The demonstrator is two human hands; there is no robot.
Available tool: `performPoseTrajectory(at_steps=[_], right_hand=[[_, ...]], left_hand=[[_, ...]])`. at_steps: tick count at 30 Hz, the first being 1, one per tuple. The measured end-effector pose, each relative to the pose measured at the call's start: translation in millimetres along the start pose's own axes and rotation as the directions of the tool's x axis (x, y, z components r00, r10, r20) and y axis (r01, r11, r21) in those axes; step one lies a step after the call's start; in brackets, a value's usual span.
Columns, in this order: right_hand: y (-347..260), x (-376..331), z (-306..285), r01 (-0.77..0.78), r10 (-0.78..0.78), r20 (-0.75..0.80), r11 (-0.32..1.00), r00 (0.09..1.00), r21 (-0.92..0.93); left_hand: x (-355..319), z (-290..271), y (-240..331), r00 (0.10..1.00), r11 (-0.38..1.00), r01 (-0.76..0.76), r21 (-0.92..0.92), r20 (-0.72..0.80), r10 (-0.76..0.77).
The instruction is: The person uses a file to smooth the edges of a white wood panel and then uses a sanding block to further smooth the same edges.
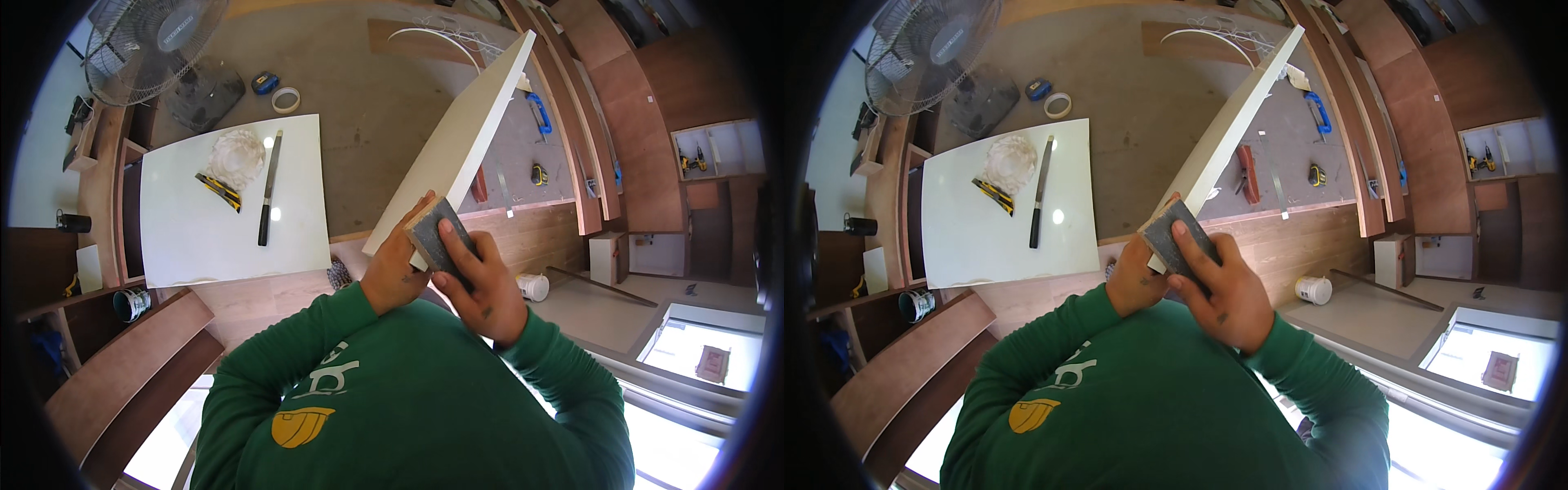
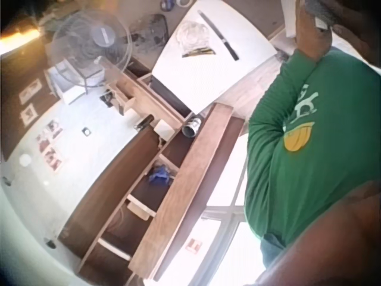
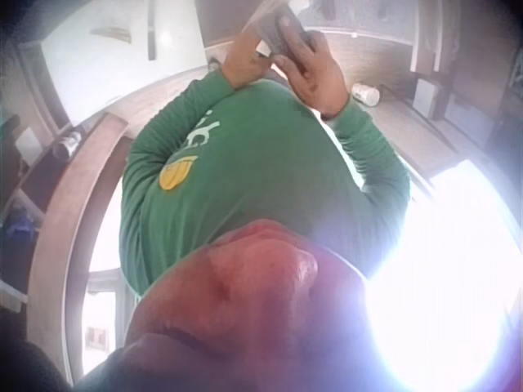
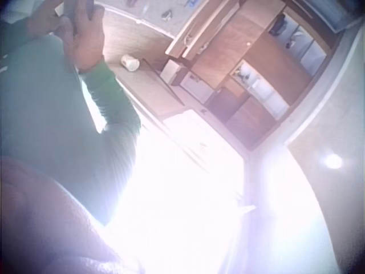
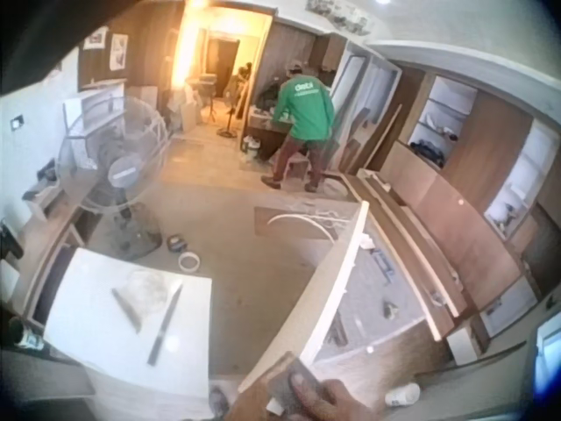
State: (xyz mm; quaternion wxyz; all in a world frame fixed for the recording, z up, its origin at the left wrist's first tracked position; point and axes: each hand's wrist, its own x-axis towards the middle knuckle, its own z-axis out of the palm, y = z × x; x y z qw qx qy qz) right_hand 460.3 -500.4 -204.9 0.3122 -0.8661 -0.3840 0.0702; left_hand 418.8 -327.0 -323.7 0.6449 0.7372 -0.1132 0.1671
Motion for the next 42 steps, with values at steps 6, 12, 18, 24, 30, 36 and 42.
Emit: performPoseTrajectory(at_steps=[6, 12, 18, 24, 30, 36, 42], right_hand=[[46.0, 52.6, -13.6, -0.135, 0.132, -0.142, 0.991, 0.981, -0.009], [-13.9, -3.2, 5.0, 0.021, -0.021, 0.003, 1.0, 1.0, 0.012], [24.9, 34.0, -4.3, -0.11, 0.111, -0.093, 0.994, 0.99, 0.008], [-10.6, -8.1, 5.4, -0.047, 0.047, 0.023, 0.999, 0.999, 0.015], [46.5, 70.4, -20.2, -0.23, 0.227, -0.151, 0.973, 0.962, -0.002], [45.0, 65.9, -20.8, -0.26, 0.257, -0.156, 0.966, 0.954, 0.006], [49.3, 63.8, -18.0, -0.235, 0.227, -0.192, 0.972, 0.955, -0.022]], left_hand=[[5.4, 3.6, 10.4, 0.996, 0.996, 0.081, -0.031, -0.027, -0.082], [-0.9, 7.1, 2.2, 0.995, 0.954, 0.075, -0.289, -0.034, -0.089], [-1.4, 3.4, 3.2, 0.999, 0.999, 0.049, -0.013, -0.022, -0.049], [-4.2, 7.1, -7.4, 0.997, 1.0, 0.011, -0.019, -0.081, -0.013], [2.7, -1.3, 9.3, 0.999, 1.0, 0.021, 0.006, -0.045, -0.021], [3.0, -26.6, 26.4, 0.977, 0.883, -0.213, 0.419, 0.088, 0.195], [9.7, -48.9, 50.9, 0.925, 0.698, -0.378, 0.608, 0.229, 0.302]])
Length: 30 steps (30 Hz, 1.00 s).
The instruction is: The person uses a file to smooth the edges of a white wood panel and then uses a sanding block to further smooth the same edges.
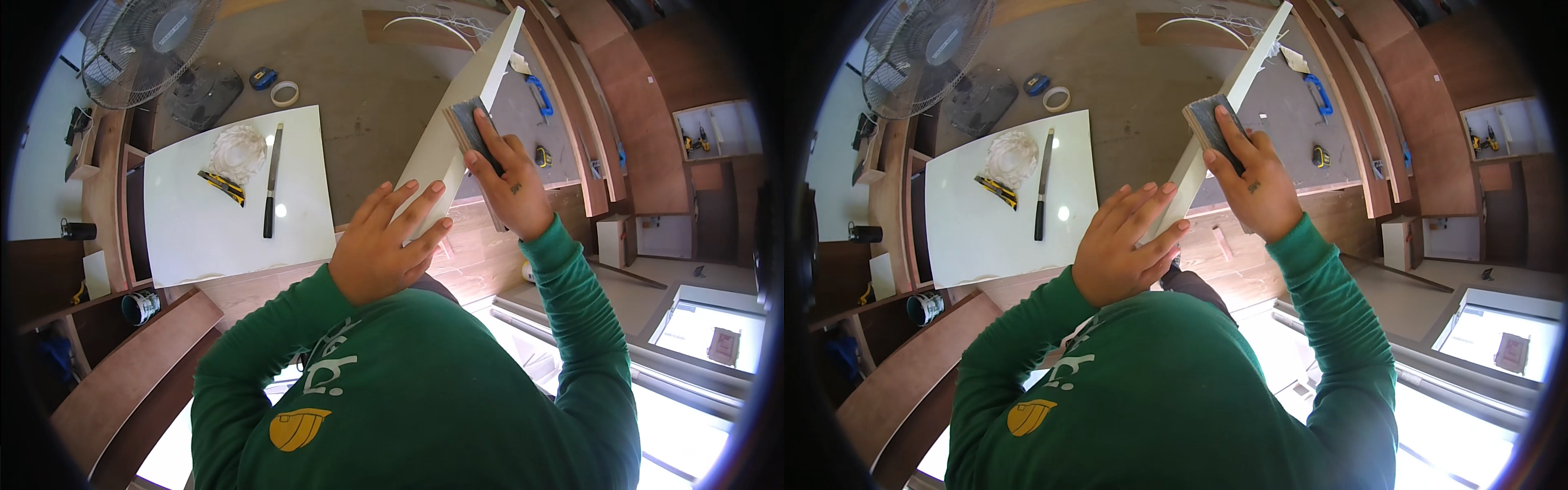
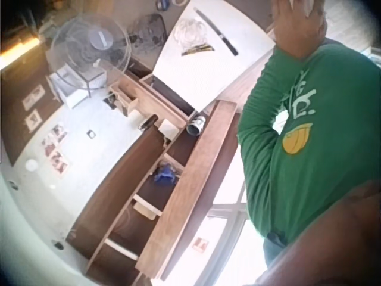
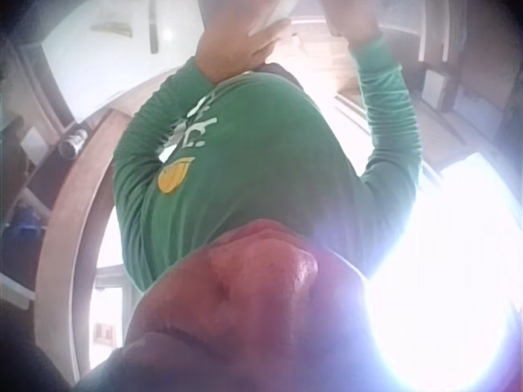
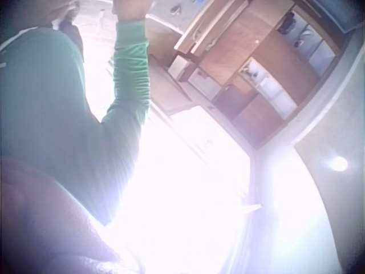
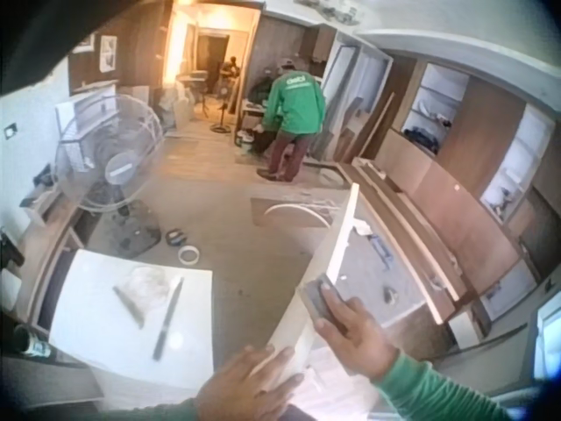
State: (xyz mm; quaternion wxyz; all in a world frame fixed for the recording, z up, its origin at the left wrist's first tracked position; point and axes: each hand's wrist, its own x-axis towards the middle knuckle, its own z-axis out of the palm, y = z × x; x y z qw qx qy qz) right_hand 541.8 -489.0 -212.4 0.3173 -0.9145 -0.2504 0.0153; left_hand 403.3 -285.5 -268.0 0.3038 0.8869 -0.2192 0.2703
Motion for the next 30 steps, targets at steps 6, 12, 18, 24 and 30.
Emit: performPoseTrajectory(at_steps=[6, 12, 18, 24, 30], right_hand=[[0.8, -0.7, 2.8, -0.012, 0.012, -0.001, 1.0, 1.0, 0.004], [-1.3, 0.9, 3.6, -0.021, 0.021, 0.003, 1.0, 1.0, 0.012], [-4.2, 2.2, 4.2, -0.037, 0.037, 0.01, 0.998, 0.999, 0.042], [-5.6, 5.5, 7.1, -0.032, 0.031, 0.018, 0.998, 0.999, 0.061], [-34.3, -16.9, -9.0, 0.109, -0.111, 0.027, 0.992, 0.993, 0.066]], left_hand=[[-9.8, -6.9, -1.7, 0.997, 0.995, -0.081, 0.061, 0.015, 0.081], [-18.6, -13.0, -1.6, 0.992, 0.991, -0.127, 0.042, -0.006, 0.128], [-38.3, -3.7, -12.0, 0.994, 0.974, 0.081, -0.21, -0.058, -0.095], [-15.7, 55.3, -22.9, 0.943, 0.807, 0.257, -0.532, -0.042, -0.329], [-16.2, 93.2, -26.0, 0.957, 0.804, 0.115, -0.584, -0.152, -0.248]])
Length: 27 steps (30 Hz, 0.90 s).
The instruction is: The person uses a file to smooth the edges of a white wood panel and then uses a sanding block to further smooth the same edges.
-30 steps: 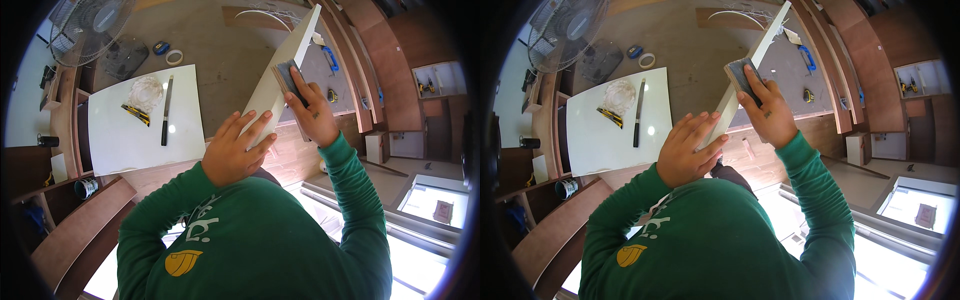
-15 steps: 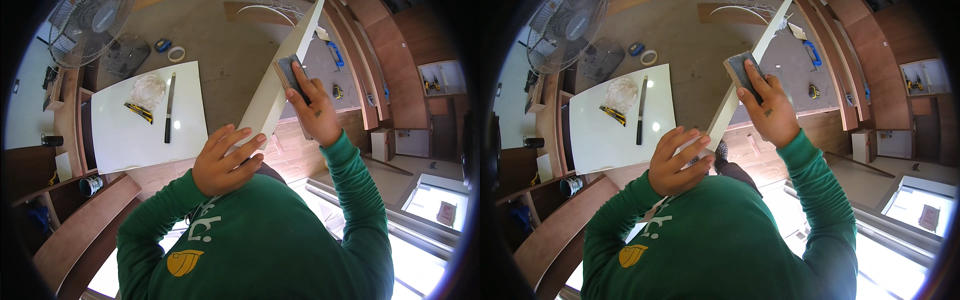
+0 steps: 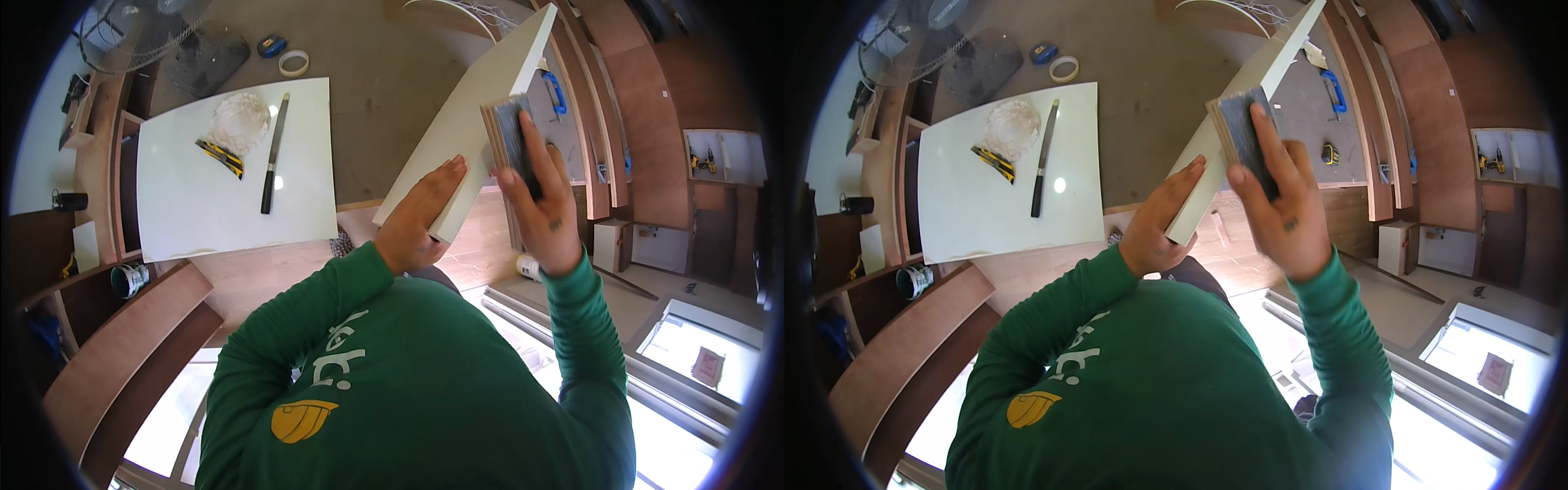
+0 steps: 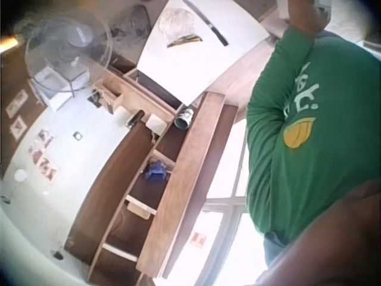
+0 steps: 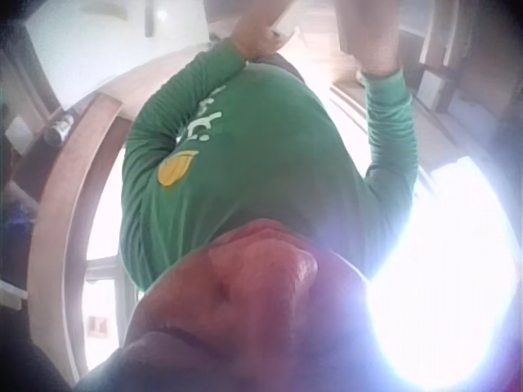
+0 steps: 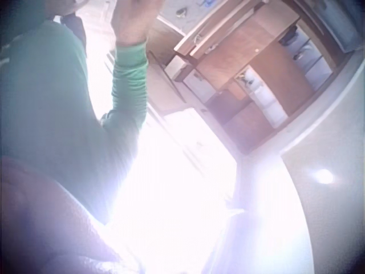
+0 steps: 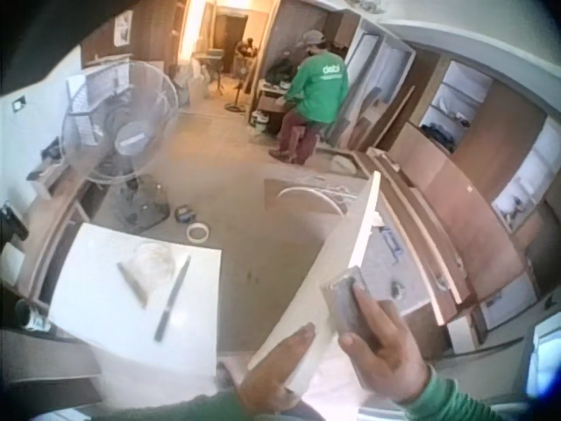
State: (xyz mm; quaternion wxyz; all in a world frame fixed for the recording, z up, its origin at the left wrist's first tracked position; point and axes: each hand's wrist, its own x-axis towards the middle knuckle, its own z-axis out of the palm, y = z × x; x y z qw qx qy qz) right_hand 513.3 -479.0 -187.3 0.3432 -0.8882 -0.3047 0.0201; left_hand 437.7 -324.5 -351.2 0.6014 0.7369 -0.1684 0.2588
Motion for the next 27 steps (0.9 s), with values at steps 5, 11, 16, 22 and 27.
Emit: performPoseTrajectory(at_steps=[5, 11, 16, 22, 27], right_hand=[[-23.1, -54.2, -5.1, 0.039, -0.034, 0.177, 0.999, 0.984, -0.022], [-21.9, -67.1, 1.3, -0.021, 0.019, 0.225, 1.0, 0.974, 0.006], [-19.7, -72.5, 4.6, 0.021, -0.019, 0.208, 1.0, 0.978, -0.007], [-12.4, -80.3, -2.6, -0.438, 0.303, 0.404, 0.052, 0.863, 0.897], [10.5, -97.6, -10.2, -0.456, 0.107, 0.507, -0.309, 0.856, 0.835]], left_hand=[[-0.8, 5.9, 1.7, 1.0, 1.0, 0.008, 0.016, 0.003, -0.009], [0.7, 0.8, 4.6, 1.0, 0.999, 0.021, -0.024, -0.012, -0.021], [0.6, -0.5, 6.6, 0.999, 0.999, 0.036, 0.002, -0.02, -0.036], [-4.4, -5.3, 8.8, 0.998, 0.998, 0.065, 0.027, -0.012, -0.065], [-1.6, -3.0, 15.2, 0.996, 0.996, 0.087, 0.029, -0.029, -0.086]])
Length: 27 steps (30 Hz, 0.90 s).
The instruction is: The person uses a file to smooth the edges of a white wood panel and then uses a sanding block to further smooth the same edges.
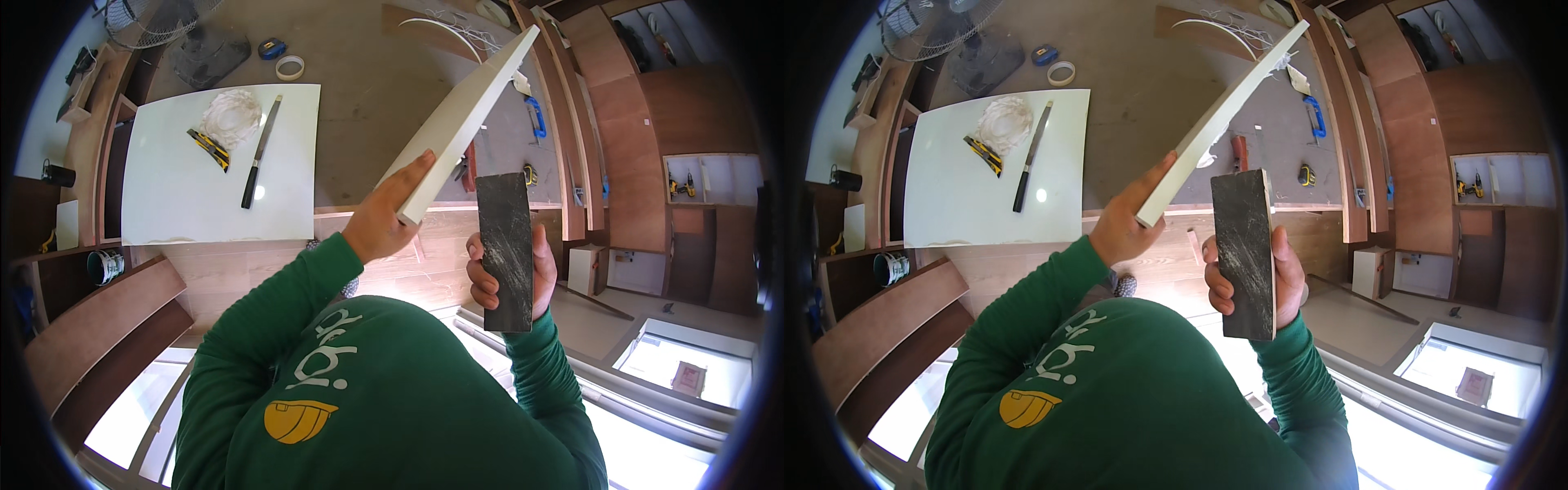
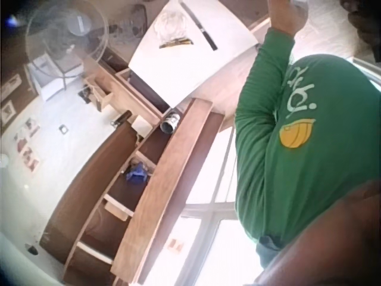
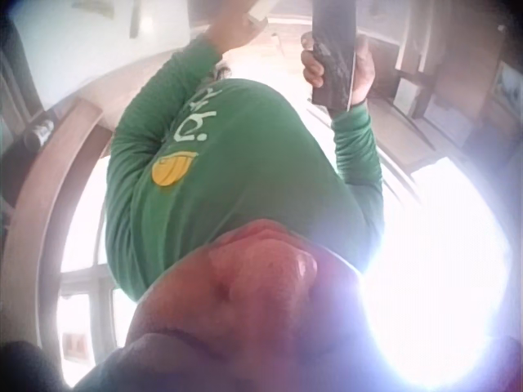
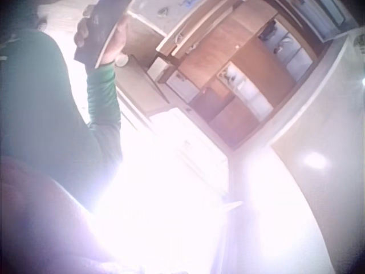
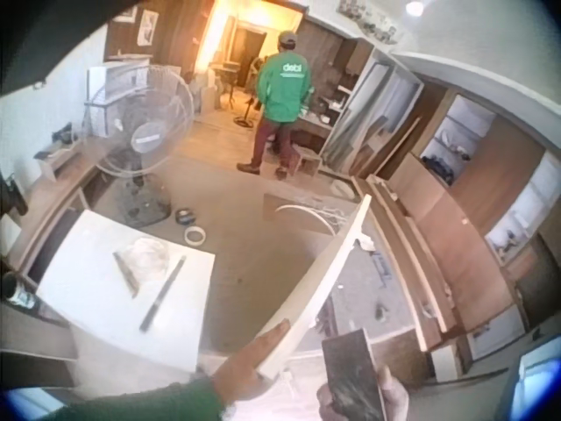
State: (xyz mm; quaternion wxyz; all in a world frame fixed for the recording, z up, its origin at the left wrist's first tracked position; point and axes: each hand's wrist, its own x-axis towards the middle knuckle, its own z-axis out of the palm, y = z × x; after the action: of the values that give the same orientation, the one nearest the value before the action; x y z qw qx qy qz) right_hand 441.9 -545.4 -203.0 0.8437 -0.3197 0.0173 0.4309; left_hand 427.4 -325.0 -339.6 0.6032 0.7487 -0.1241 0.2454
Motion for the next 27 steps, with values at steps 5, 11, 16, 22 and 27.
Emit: performPoseTrajectory(at_steps=[5, 11, 16, 22, 27], right_hand=[[9.0, -20.6, 5.1, 0.04, -0.11, -0.207, 0.947, 0.972, -0.317], [22.5, -31.1, 11.9, 0.144, -0.496, -0.063, 0.368, 0.866, -0.919], [25.6, -20.7, 12.6, 0.111, -0.534, 0.228, -0.243, 0.814, -0.964], [44.9, -6.4, 12.1, 0.063, -0.476, 0.246, -0.367, 0.845, -0.928], [46.6, 2.3, 20.5, -0.009, -0.478, 0.195, -0.392, 0.856, -0.92]], left_hand=[[-1.2, 5.2, 10.4, 0.996, 0.997, 0.079, -0.019, 0.036, -0.078], [0.5, 14.0, 5.9, 1.0, 1.0, 0.001, -0.021, 0.028, -0.001], [-1.4, 19.3, -1.2, 0.998, 0.997, -0.067, -0.034, -0.007, 0.067], [-2.2, 20.0, -6.4, 0.991, 0.99, -0.134, -0.033, -0.004, 0.134], [-3.2, 18.8, -10.2, 0.992, 0.993, -0.12, 0.003, 0.025, 0.12]])
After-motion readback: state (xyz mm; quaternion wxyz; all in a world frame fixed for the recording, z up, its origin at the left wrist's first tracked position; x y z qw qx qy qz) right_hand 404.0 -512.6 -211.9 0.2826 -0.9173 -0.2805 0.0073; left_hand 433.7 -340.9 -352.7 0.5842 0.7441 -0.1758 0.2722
